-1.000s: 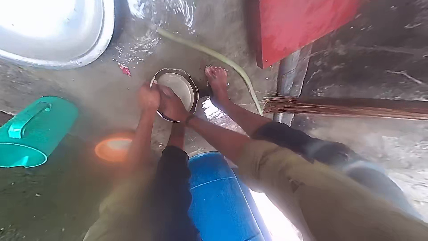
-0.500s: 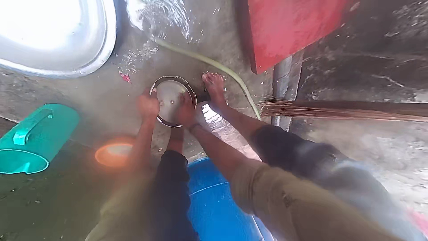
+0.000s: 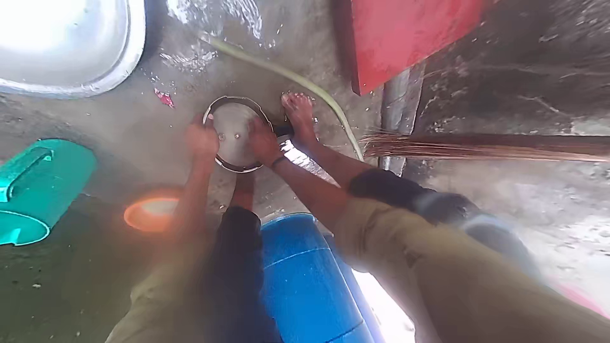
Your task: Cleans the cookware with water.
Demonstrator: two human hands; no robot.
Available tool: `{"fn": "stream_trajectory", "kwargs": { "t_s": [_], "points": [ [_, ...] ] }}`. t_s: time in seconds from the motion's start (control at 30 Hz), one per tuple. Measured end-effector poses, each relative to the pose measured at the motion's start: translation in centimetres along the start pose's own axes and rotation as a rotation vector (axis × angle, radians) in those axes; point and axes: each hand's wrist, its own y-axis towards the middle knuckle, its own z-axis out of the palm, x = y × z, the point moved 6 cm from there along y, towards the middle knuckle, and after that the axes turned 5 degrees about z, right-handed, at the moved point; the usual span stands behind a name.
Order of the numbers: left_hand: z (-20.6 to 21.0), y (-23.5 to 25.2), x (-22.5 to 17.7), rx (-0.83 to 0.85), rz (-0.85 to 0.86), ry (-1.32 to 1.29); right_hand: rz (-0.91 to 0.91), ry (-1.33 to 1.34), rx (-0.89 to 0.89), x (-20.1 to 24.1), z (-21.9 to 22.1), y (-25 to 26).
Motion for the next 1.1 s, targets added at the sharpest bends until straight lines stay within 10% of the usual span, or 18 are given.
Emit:
{"fn": "stream_trajectory", "kwargs": {
  "t_s": [0.27, 0.6, 0.9, 1.1],
  "points": [
    [-0.4, 0.2, -0.7, 0.004, -0.061, -0.022, 0.254, 0.041, 0.281, 2.8, -1.6, -4.0],
    [0.2, 0.3, 0.2, -0.013, -0.018, -0.057, -0.449, -0.234, 0.228, -1.1, -2.6, 4.2],
    [0.1, 0.1, 0.1, -0.001, -0.031, -0.041, -0.254, 0.03, 0.107, -2.8, -0.2, -7.7],
    [0.1, 0.0, -0.2, -0.002, -0.038, -0.029, -0.084, 0.057, -0.111, -6.7, -1.8, -6.0]
  ]
}}
